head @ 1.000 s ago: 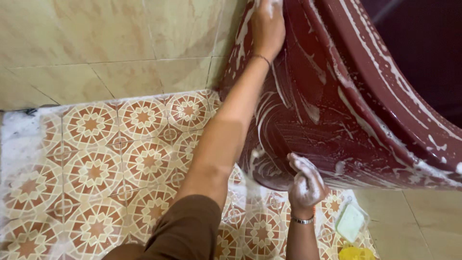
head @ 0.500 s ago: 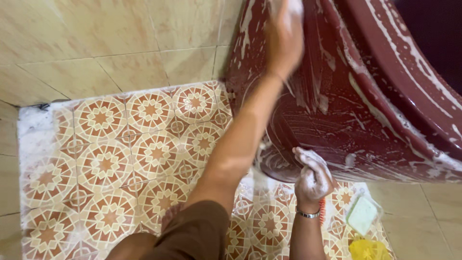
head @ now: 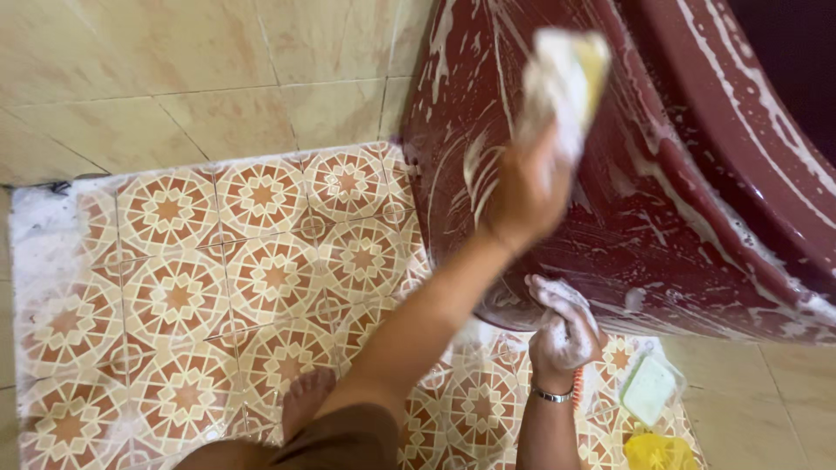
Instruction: The person cleans the exterior of a large reddish tub-like container with a sponge and soapy water, while a second person scrubs with their hands.
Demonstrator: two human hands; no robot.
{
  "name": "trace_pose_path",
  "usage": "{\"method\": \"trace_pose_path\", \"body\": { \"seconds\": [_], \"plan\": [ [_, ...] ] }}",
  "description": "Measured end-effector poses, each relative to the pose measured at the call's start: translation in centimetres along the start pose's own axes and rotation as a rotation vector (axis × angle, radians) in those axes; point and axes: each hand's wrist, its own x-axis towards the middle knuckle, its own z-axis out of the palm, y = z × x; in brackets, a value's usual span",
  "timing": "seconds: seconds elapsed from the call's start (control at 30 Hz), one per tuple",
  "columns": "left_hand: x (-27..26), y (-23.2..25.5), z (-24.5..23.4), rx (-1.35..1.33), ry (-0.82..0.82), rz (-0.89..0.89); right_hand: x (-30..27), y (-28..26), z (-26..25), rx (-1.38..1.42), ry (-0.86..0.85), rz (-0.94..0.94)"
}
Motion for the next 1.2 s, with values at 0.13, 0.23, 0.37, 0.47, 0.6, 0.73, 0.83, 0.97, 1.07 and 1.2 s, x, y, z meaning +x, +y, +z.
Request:
{"method": "trace_pose_path", "body": {
  "seconds": [0.13, 0.23, 0.37, 0.47, 0.6, 0.73, 0.83, 0.97, 1.07, 1.2],
  "plan": [
    [8.6, -10.2, 0.2, 0.036, 0.075, -0.397, 1.2, -1.4, 0.5, -0.053, -0.026, 0.009],
    [8.5, -17.1, -1.5, -0.053, 0.135, -0.333, 1.4, -1.8, 0.5, -0.096, -0.045, 0.052],
    [-1.4, -18.7, -2.2, 0.061, 0.095, -0.498, 1.0, -1.3, 0.8, -0.082, -0.043, 0.005],
    [-7.6, -12.1, -2.1, 0.05, 0.079, -0.522, 0.7, -0.9, 0.8, -0.064, -0.025, 0.009],
    [-5.4, -1.8, -1.1, 0.189, 0.197, -0.132, 0.6, -1.5, 0.6, -0.071, -0.029, 0.052],
    [1.8, -2.7, 0.0, -0.033, 0.08, -0.486, 0.0, -1.1, -0.3, 0.001, -0.032, 0.086],
    [-0.6, -7.9, -1.2, -0.003, 0.111, -0.523, -0.9, -0.9, -1.2, 0.122, 0.006, 0.211],
    [-14.4, -14.7, -1.6, 0.238, 0.179, -0.472, -3.1, 0.3, -1.5, 0.207, 0.055, 0.266],
    [-25.0, -20.4, -2.2, 0.233, 0.134, -0.74, -5.8, 0.9, -2.0, 0.221, 0.044, 0.277],
    [-30.1, -24.6, -3.1, 0.282, 0.014, -0.776, -9.1, 0.7, -2.0, 0.219, -0.015, 0.315]
  ]
}}
